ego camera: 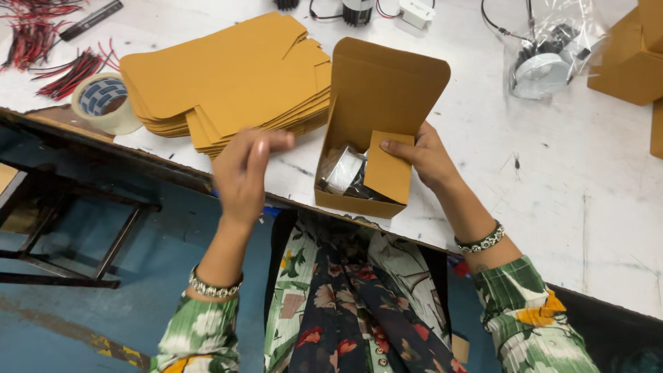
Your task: The person assembles flat cardboard boxes and packs LED light fixtures into them. They place a plastic bag inside the box, insert the light fixture, fold the flaps, and close the box. The process is repeated for multiple units.
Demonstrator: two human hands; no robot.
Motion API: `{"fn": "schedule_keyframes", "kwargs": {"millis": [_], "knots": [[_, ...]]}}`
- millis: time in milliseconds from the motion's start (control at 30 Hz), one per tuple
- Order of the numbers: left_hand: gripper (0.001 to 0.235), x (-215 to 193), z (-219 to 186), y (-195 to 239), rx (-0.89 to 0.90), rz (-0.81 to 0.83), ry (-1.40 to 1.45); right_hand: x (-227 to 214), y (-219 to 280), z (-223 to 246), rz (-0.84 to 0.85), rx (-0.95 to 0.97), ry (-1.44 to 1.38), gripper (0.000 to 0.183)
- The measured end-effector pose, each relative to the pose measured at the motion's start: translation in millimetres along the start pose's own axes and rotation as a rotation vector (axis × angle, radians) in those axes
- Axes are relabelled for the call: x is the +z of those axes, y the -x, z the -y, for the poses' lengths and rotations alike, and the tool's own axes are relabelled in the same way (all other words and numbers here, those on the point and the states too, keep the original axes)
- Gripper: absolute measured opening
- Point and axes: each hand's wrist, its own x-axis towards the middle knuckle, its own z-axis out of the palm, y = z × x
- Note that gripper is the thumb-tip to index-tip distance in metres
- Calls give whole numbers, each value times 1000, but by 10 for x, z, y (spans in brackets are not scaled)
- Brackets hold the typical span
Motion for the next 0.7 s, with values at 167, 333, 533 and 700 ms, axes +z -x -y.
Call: {"fn": "schedule_keyframes", "kwargs": {"millis": [167, 333, 533, 700], "knots": [[82, 353, 578, -462, -385, 335, 273, -71, -113, 55, 43, -10, 33, 40], [98, 987, 770, -667, -336, 345, 323, -180, -202, 48, -6, -8, -59, 37], [35, 1137, 745, -395, -72, 11, 35, -292, -138, -187, -180, -280, 92, 14], [19, 983, 776, -336, -20, 76, 59, -404, 67, -54, -38, -570, 435, 15]]}}
